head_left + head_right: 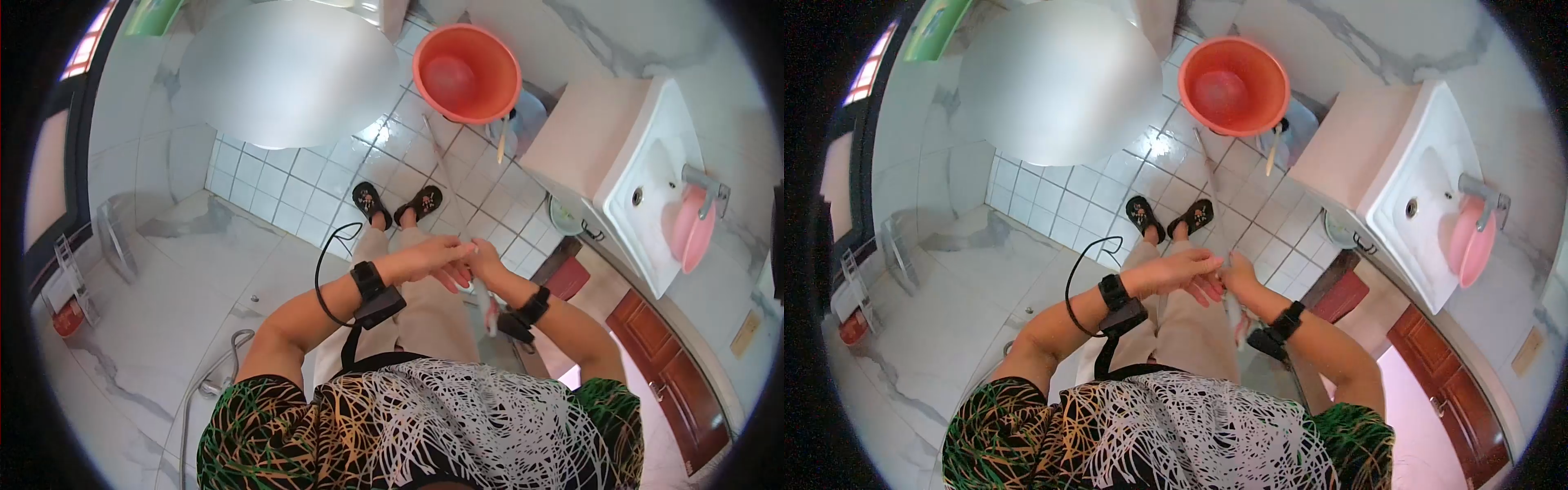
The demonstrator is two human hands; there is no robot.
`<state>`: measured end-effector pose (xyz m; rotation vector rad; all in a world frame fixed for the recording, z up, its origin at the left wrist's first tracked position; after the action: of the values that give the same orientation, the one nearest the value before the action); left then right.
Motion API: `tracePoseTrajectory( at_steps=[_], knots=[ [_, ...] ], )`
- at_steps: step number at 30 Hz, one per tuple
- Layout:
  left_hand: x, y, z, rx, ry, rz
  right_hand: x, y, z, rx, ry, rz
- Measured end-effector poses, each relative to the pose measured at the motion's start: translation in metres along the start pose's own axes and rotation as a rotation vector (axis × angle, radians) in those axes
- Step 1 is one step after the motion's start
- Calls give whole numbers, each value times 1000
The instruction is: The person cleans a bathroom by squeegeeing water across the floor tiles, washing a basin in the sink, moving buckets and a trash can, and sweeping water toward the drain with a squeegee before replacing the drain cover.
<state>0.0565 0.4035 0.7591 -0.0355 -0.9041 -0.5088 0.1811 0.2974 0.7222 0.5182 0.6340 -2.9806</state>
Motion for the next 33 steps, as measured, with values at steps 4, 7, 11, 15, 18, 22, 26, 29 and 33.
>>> tracePoseTrajectory(
  at_steps=[4, 7, 11, 15, 18, 22, 26, 29, 33],
  knots=[
    [-29, -2, 56, 140, 134, 96, 58, -26, -26, 179, -264, -578],
    [-37, 0, 76, 209, 357, -13, 79, -54, -31, -26, -55, -312],
    [-46, 5, 87, 198, 315, 233, 97, -102, -82, -18, -67, -420],
    [-76, 30, 69, 325, 290, 600, 107, -163, -137, -116, 115, -253],
    [-123, 49, 67, 245, 373, 643, 143, -156, -207, -106, -25, -178],
    [-164, 9, 64, 282, 348, 625, 182, -165, -174, -137, 4, 174],
    [-142, -52, 78, 344, 366, 782, 211, -120, -145, -143, -42, 196],
    [-121, -108, 85, 398, 334, 917, 236, -85, -110, -492, 135, 422],
    [-81, -150, 103, 437, 352, 1065, 264, -25, -78, -239, -160, 342]
  ],
)
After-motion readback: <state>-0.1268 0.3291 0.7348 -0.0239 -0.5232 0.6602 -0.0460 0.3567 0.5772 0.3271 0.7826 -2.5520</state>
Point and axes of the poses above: each hand's wrist, its own z-axis away from the middle knuckle, its own x-axis out of the palm, y = z × x, the point moved 3 cm from there along -z, towards the middle knuckle, and after that the axes turned 5 degrees about y, right-handed, at the moved point
